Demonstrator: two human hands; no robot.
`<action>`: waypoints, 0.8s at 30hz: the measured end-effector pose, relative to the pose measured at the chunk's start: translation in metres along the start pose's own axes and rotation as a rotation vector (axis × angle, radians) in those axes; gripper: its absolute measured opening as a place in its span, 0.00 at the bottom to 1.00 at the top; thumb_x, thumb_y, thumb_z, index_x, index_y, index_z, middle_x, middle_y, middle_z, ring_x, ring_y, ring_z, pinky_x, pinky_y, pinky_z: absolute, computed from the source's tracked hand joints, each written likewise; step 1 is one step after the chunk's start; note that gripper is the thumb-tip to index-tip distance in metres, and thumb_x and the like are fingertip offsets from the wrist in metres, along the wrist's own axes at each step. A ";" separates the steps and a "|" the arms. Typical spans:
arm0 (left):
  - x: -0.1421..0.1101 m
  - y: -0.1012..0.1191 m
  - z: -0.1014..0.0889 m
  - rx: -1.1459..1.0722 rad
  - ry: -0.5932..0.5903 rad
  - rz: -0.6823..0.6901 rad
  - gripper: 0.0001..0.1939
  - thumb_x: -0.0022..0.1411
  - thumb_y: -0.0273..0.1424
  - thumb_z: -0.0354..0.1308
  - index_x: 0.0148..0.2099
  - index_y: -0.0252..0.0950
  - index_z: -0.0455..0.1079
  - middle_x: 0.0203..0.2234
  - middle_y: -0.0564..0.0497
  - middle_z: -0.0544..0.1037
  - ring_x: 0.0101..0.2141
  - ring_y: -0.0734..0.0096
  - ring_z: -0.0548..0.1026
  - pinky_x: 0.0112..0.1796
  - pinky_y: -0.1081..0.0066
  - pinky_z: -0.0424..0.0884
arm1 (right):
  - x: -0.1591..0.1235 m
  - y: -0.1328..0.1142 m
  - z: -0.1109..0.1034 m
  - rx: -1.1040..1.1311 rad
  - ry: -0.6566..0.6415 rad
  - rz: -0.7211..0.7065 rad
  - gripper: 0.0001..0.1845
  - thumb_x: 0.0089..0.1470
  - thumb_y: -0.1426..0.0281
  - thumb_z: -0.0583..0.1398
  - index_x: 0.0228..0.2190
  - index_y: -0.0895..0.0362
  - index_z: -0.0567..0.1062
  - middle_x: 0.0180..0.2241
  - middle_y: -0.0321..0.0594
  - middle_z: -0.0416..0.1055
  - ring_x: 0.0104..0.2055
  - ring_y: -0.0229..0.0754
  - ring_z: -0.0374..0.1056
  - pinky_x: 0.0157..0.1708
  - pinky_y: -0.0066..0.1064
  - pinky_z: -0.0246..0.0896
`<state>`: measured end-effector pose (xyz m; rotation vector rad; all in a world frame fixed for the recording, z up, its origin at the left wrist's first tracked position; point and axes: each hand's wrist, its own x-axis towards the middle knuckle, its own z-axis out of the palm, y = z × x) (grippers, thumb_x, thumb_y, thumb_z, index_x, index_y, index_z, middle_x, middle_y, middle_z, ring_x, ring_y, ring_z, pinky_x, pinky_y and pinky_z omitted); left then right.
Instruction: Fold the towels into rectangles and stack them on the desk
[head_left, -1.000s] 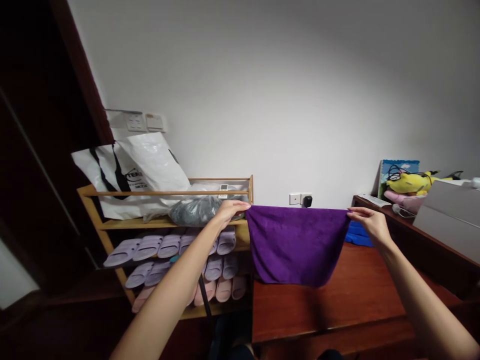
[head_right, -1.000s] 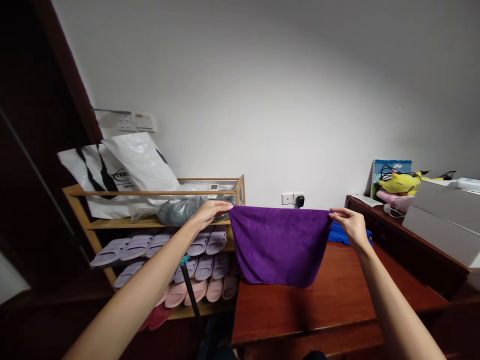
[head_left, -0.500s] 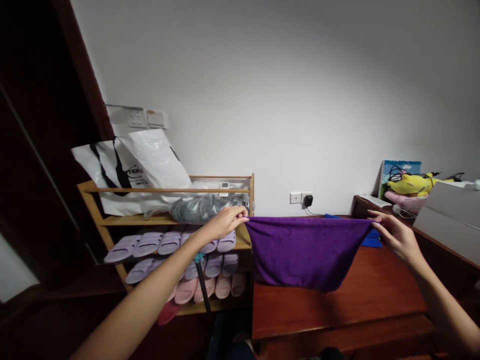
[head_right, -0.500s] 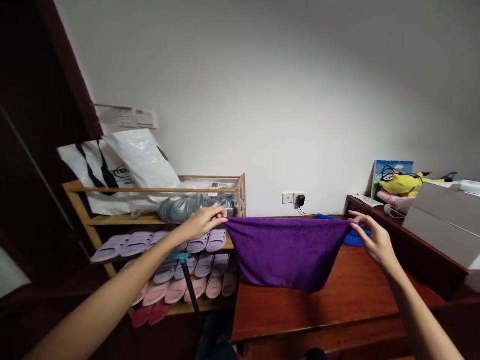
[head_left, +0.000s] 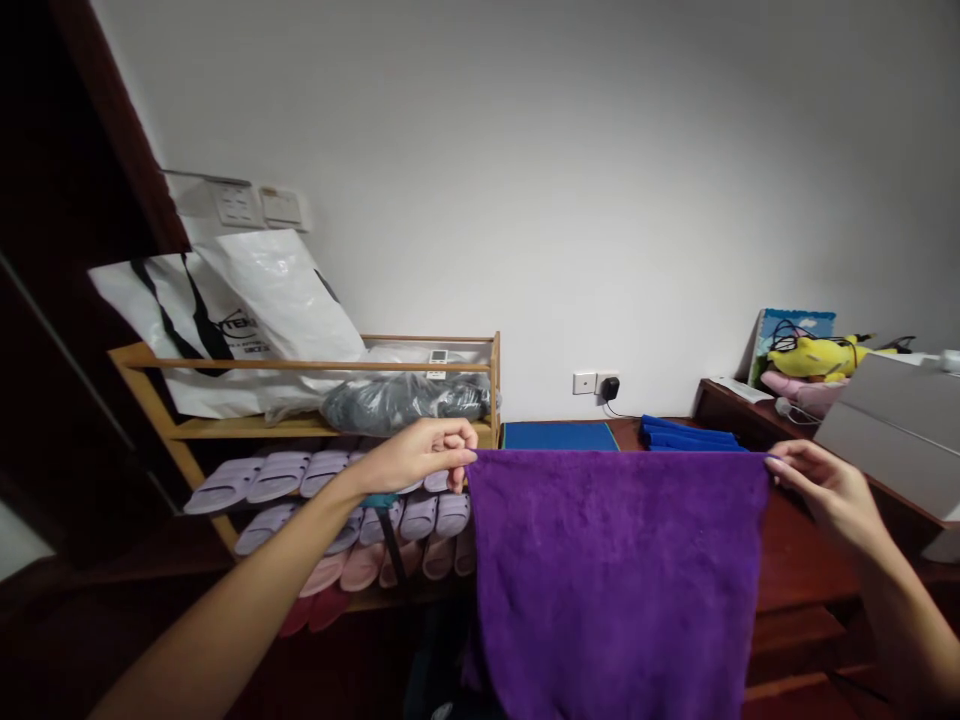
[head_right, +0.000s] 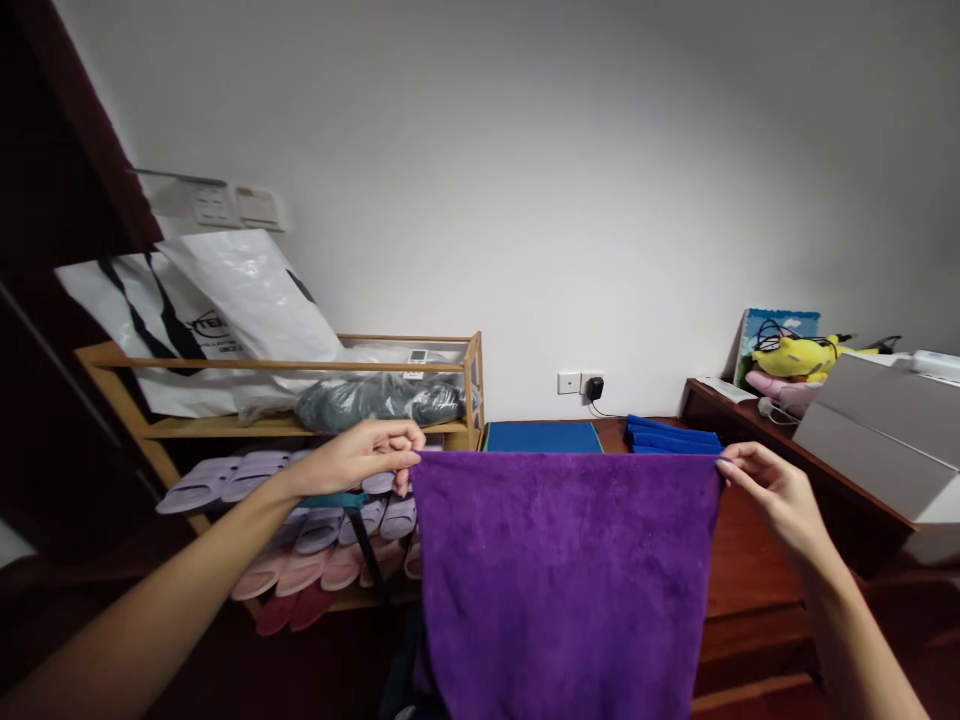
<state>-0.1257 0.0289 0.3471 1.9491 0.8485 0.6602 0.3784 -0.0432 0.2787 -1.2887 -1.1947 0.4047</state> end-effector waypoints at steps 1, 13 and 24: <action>0.005 -0.008 0.000 -0.015 -0.036 -0.020 0.12 0.54 0.42 0.60 0.33 0.40 0.67 0.20 0.52 0.76 0.23 0.65 0.75 0.27 0.70 0.68 | 0.003 0.007 0.004 -0.016 -0.060 0.014 0.20 0.32 0.55 0.69 0.27 0.53 0.75 0.25 0.36 0.70 0.27 0.39 0.63 0.27 0.30 0.60; 0.115 -0.172 0.034 -0.022 -0.012 -0.485 0.12 0.61 0.37 0.57 0.41 0.33 0.69 0.32 0.52 0.75 0.28 0.74 0.73 0.30 0.69 0.72 | 0.042 0.160 0.103 -0.088 -0.107 0.238 0.21 0.34 0.51 0.64 0.21 0.55 0.67 0.12 0.29 0.63 0.13 0.34 0.58 0.14 0.26 0.50; 0.162 -0.264 0.084 -0.081 0.383 -0.658 0.18 0.63 0.38 0.55 0.53 0.36 0.64 0.47 0.47 0.71 0.42 0.64 0.72 0.42 0.58 0.72 | 0.063 0.247 0.170 -0.119 -0.051 0.389 0.13 0.50 0.59 0.58 0.27 0.55 0.64 0.21 0.32 0.71 0.22 0.36 0.70 0.26 0.31 0.69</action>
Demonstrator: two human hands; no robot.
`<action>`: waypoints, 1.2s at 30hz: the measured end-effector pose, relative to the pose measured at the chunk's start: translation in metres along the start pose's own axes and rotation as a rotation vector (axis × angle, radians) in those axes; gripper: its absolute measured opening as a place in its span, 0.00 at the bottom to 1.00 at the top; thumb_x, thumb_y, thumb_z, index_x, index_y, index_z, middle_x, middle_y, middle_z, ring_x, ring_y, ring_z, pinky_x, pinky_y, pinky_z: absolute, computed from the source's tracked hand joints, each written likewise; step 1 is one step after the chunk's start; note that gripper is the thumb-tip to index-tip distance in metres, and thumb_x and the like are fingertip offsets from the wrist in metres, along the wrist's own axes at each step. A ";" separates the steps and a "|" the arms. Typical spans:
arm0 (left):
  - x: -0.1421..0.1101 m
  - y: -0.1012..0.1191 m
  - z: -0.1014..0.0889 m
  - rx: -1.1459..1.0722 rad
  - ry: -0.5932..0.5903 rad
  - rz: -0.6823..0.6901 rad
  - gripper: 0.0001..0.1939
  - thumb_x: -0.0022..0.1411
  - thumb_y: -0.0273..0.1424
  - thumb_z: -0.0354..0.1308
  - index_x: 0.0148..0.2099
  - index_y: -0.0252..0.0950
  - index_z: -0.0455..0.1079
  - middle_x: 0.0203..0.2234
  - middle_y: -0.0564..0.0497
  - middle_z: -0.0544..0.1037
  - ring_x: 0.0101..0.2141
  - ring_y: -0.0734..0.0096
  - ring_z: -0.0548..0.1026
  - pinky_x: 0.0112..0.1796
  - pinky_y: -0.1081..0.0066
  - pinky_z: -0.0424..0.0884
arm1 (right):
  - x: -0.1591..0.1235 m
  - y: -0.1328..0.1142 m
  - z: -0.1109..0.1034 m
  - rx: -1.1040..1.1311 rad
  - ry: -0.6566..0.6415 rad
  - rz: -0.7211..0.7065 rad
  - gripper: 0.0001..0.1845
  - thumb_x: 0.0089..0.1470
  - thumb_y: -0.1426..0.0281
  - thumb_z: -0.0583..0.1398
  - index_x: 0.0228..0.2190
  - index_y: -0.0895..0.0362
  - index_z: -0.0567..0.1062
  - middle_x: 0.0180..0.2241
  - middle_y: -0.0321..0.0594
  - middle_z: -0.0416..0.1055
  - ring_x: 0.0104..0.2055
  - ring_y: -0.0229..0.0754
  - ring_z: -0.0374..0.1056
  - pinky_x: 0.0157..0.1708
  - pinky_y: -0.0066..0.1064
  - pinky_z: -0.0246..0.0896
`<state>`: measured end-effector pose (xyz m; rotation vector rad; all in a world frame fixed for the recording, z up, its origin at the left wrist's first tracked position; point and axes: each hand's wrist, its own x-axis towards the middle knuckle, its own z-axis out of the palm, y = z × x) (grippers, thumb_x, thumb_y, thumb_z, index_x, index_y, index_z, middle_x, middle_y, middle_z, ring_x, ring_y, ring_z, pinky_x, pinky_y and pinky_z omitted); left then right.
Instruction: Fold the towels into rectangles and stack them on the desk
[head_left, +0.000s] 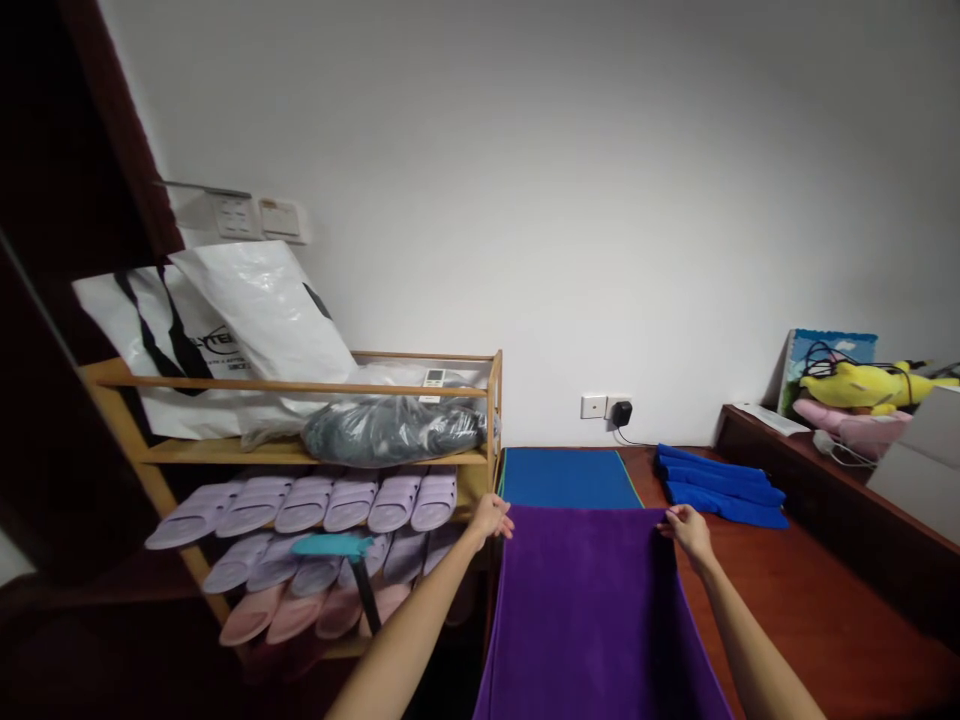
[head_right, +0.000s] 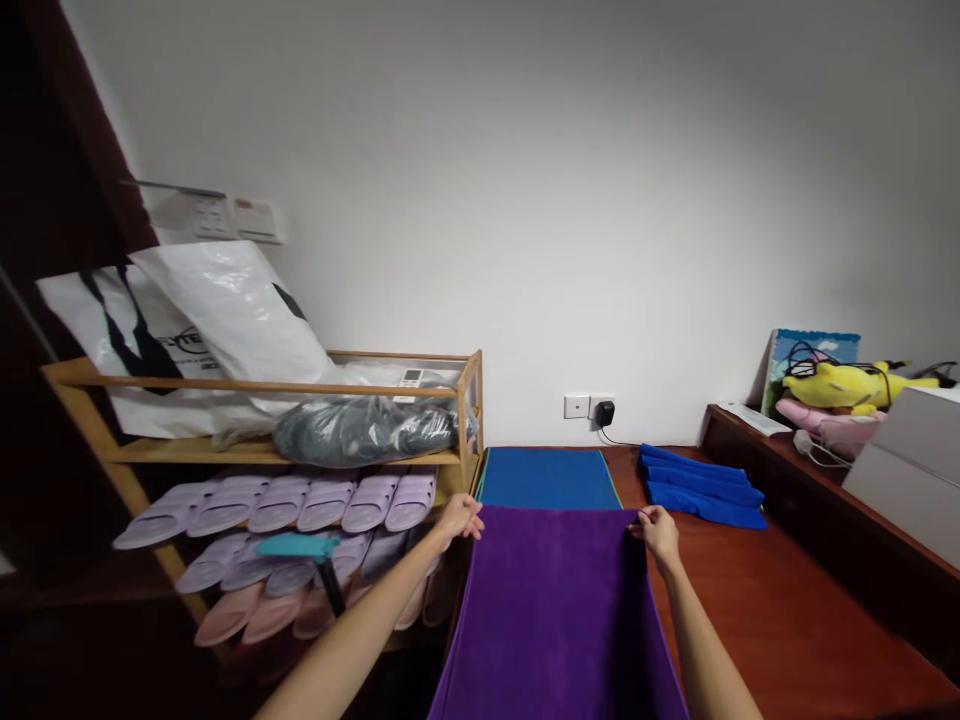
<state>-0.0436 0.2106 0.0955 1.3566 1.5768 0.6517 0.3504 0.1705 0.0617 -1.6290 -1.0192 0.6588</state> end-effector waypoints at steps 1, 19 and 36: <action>0.006 -0.003 0.003 0.005 0.023 -0.007 0.18 0.63 0.38 0.55 0.53 0.36 0.64 0.47 0.47 0.71 0.42 0.64 0.72 0.42 0.58 0.72 | 0.004 0.005 0.005 -0.034 -0.002 0.008 0.12 0.50 0.59 0.57 0.27 0.55 0.65 0.20 0.32 0.71 0.21 0.36 0.70 0.26 0.31 0.68; 0.031 -0.017 0.109 0.665 0.191 0.532 0.25 0.65 0.31 0.46 0.64 0.47 0.51 0.62 0.51 0.59 0.61 0.64 0.54 0.59 0.60 0.51 | -0.020 0.031 0.138 -0.531 -0.268 -0.424 0.29 0.55 0.55 0.49 0.56 0.53 0.63 0.59 0.43 0.60 0.61 0.43 0.54 0.58 0.38 0.49; 0.008 -0.063 0.093 0.908 0.180 0.582 0.30 0.66 0.42 0.37 0.67 0.39 0.41 0.65 0.49 0.46 0.64 0.62 0.43 0.61 0.50 0.43 | -0.033 0.062 0.099 -1.020 -0.211 -0.373 0.36 0.56 0.47 0.40 0.61 0.51 0.50 0.65 0.42 0.44 0.67 0.45 0.38 0.62 0.49 0.37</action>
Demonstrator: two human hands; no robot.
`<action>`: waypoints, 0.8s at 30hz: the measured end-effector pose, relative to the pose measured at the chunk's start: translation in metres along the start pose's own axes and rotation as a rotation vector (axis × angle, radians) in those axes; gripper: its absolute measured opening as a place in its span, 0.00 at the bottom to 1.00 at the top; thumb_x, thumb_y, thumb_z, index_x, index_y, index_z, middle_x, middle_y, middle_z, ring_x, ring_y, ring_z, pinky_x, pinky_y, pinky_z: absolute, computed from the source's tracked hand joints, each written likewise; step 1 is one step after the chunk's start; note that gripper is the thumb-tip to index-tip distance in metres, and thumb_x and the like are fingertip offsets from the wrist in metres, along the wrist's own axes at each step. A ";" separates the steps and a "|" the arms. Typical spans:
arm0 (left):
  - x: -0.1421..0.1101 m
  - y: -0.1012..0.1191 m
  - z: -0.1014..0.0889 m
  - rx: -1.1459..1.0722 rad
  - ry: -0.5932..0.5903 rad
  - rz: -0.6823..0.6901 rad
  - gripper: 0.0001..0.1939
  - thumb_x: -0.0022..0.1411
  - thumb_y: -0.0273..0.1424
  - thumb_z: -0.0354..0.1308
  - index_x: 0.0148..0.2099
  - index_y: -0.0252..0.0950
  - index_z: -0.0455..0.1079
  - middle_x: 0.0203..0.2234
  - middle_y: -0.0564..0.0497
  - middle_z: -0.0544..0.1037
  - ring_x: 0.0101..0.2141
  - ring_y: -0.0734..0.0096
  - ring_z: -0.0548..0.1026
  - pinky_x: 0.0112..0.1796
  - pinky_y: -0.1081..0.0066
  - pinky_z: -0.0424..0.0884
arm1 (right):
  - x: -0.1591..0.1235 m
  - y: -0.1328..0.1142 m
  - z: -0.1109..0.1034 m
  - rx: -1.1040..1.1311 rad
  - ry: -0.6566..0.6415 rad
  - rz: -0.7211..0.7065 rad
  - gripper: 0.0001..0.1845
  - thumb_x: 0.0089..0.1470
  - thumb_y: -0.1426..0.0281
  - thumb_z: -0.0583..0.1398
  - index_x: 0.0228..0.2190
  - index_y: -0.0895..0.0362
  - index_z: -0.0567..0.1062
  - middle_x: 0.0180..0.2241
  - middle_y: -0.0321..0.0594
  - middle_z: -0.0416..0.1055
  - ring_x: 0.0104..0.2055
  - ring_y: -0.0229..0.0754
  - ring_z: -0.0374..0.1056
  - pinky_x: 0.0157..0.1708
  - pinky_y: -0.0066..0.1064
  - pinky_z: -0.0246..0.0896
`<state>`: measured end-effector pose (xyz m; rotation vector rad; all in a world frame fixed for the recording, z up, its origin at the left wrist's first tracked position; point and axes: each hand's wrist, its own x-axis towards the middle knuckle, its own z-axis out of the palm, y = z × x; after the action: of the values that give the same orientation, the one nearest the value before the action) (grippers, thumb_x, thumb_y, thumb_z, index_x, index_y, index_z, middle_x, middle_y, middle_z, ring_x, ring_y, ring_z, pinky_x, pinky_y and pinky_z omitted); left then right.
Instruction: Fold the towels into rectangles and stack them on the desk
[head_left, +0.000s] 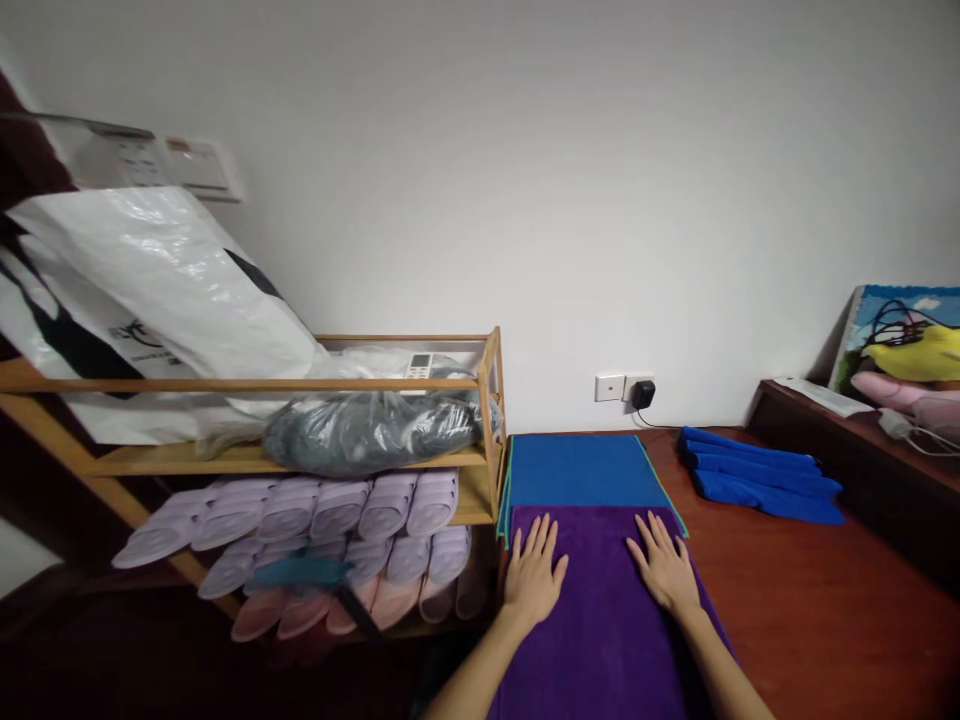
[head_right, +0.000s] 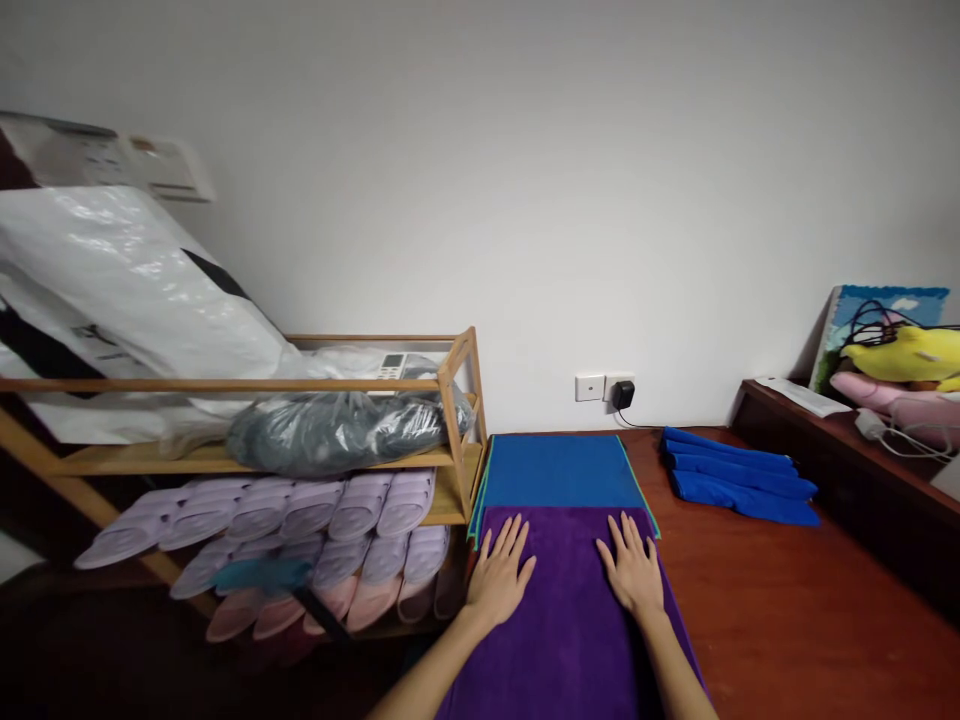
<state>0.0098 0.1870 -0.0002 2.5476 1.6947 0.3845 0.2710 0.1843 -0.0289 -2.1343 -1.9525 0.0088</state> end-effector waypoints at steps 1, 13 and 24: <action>-0.002 0.000 0.001 -0.009 -0.020 -0.017 0.30 0.66 0.42 0.37 0.67 0.39 0.42 0.65 0.48 0.47 0.64 0.61 0.43 0.61 0.49 0.43 | -0.001 -0.002 0.001 -0.001 -0.011 0.010 0.36 0.56 0.48 0.41 0.61 0.51 0.51 0.65 0.42 0.44 0.67 0.45 0.38 0.62 0.49 0.37; -0.043 0.010 -0.007 -0.039 -0.054 -0.030 0.31 0.65 0.46 0.36 0.67 0.42 0.42 0.66 0.50 0.45 0.64 0.60 0.42 0.61 0.48 0.41 | -0.044 0.009 -0.006 -0.008 -0.019 0.018 0.37 0.56 0.46 0.40 0.61 0.50 0.49 0.65 0.39 0.43 0.67 0.44 0.37 0.62 0.49 0.36; -0.138 0.044 -0.019 -0.133 -0.075 0.000 0.30 0.66 0.45 0.36 0.67 0.46 0.37 0.66 0.53 0.43 0.64 0.58 0.43 0.61 0.46 0.43 | -0.147 0.019 -0.020 0.048 0.025 0.001 0.36 0.55 0.47 0.43 0.61 0.47 0.49 0.65 0.38 0.45 0.66 0.47 0.41 0.62 0.51 0.40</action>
<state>-0.0051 0.0418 0.0021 2.4365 1.5871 0.3826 0.2782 0.0347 -0.0365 -2.0945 -1.9180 0.0286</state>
